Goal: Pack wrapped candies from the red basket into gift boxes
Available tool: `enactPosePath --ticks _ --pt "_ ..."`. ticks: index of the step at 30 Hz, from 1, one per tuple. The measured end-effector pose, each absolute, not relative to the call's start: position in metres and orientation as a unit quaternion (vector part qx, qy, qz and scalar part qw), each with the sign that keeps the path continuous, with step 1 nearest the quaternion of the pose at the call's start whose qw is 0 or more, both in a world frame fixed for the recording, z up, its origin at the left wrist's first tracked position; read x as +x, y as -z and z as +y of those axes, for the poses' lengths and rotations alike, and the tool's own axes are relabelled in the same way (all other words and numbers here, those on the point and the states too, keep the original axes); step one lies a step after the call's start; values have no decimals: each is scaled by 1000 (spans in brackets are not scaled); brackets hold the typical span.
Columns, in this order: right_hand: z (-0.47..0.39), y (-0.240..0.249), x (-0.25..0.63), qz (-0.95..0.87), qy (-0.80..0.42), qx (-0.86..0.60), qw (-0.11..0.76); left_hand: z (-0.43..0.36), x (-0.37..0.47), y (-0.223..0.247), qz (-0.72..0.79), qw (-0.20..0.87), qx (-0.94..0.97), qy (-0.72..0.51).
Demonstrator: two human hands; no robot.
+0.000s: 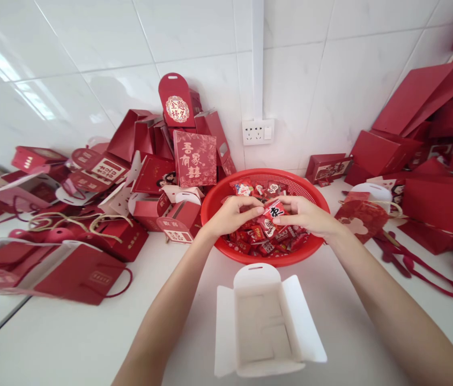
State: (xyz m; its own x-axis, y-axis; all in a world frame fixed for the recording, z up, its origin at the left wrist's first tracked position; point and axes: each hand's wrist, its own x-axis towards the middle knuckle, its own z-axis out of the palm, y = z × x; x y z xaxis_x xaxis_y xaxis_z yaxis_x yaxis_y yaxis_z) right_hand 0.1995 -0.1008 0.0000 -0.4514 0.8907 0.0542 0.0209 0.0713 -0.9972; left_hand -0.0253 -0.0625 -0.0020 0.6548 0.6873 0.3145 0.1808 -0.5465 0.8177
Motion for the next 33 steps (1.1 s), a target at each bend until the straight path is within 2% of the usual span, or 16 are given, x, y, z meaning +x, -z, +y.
enactPosePath --ticks 7,12,14,19,22,30,33 --pt "-101 -1 200 -658 -547 -382 348 -64 -25 1 267 377 823 -332" --pt "-99 2 197 -584 -552 -432 409 -59 -25 7 293 378 809 -341" --pt "-98 3 195 -530 -552 -461 448 -58 -26 8 306 361 834 -285" --pt "-98 3 193 -466 -553 -482 495 -62 -27 4 326 286 901 -13" --pt "-99 1 193 -459 -554 -481 500 -66 -24 1 358 258 896 45" --pt "-97 -1 192 -436 -587 -452 510 -68 -22 0 400 165 900 -55" --pt "-96 0 193 -447 -593 -440 506 -67 -22 2 411 163 891 -106"
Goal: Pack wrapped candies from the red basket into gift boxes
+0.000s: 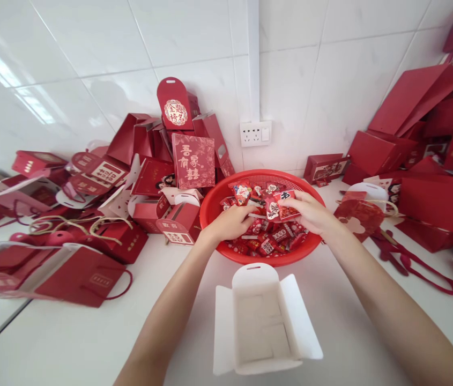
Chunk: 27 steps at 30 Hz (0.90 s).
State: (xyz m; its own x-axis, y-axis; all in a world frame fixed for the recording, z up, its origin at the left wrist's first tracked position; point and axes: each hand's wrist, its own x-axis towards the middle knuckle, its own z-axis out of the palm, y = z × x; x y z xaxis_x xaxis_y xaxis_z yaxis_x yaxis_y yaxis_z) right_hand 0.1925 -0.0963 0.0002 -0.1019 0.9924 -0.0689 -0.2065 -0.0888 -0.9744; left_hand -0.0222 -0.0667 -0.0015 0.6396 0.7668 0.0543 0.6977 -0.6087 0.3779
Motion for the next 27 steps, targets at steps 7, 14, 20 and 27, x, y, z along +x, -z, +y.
enactPosePath --ticks 7,14,20,27 --pt "-98 0 196 -477 -575 -444 495 -67 -23 1 399 204 852 -271" --pt "-97 1 198 -482 -592 -425 486 -66 -24 3 374 261 830 -321" --pt "-100 0 198 -469 -619 -412 476 -66 -23 6 353 299 820 -337" --pt "-99 1 199 -495 -596 -386 502 -67 -23 3 382 325 809 -307"
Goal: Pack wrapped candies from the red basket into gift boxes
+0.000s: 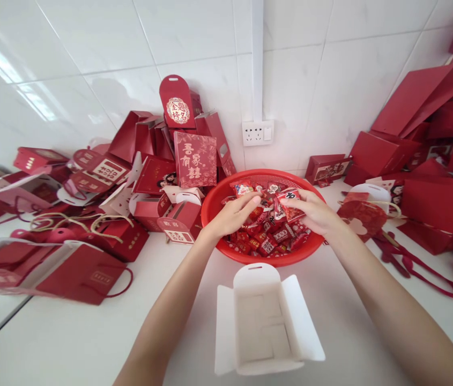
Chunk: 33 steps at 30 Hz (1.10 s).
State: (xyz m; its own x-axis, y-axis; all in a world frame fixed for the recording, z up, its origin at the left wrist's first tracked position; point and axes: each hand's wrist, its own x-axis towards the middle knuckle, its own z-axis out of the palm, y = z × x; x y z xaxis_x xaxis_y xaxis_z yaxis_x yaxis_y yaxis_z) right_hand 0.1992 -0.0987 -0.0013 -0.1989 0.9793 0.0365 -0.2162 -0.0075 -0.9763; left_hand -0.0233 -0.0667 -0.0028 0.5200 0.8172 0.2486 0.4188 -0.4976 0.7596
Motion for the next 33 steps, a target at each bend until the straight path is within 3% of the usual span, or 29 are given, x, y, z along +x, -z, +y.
enactPosePath --ticks 8,13,22,27,33 --pt "-102 -3 199 -508 -563 -361 543 -66 -29 -4 328 456 792 -237" --pt "-104 -6 198 -511 -577 -359 526 -67 -31 -4 315 555 710 -298" --pt "-102 -4 197 -493 -589 -385 511 -60 -30 5 346 490 692 -401" --pt "-104 -5 196 -526 -595 -393 464 -63 -29 2 338 473 723 -373" --pt "-104 -4 197 -535 -578 -400 469 -65 -28 0 326 445 745 -374"
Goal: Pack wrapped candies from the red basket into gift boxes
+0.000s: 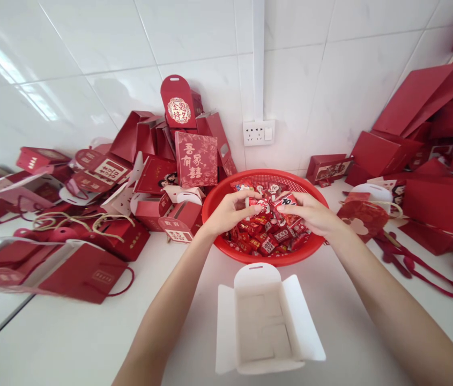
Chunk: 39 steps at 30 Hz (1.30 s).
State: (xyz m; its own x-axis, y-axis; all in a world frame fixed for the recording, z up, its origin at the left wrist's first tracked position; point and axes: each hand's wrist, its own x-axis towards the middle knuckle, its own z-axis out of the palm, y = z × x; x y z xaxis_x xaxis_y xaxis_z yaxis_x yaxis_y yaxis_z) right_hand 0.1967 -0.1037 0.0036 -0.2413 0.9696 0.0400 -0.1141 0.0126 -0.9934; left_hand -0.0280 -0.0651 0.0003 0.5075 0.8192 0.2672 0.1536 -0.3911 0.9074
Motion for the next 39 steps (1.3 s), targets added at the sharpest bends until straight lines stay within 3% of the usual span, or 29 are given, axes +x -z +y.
enactPosePath --ticks 9,23,39 --pt "-102 0 196 -547 -535 -418 491 -64 -28 3 288 457 742 -398" --pt "-101 1 196 -641 -417 -416 492 -65 -29 0 368 439 739 -356" --pt "-104 0 195 -628 -456 -387 499 -68 -28 -3 343 472 731 -353"
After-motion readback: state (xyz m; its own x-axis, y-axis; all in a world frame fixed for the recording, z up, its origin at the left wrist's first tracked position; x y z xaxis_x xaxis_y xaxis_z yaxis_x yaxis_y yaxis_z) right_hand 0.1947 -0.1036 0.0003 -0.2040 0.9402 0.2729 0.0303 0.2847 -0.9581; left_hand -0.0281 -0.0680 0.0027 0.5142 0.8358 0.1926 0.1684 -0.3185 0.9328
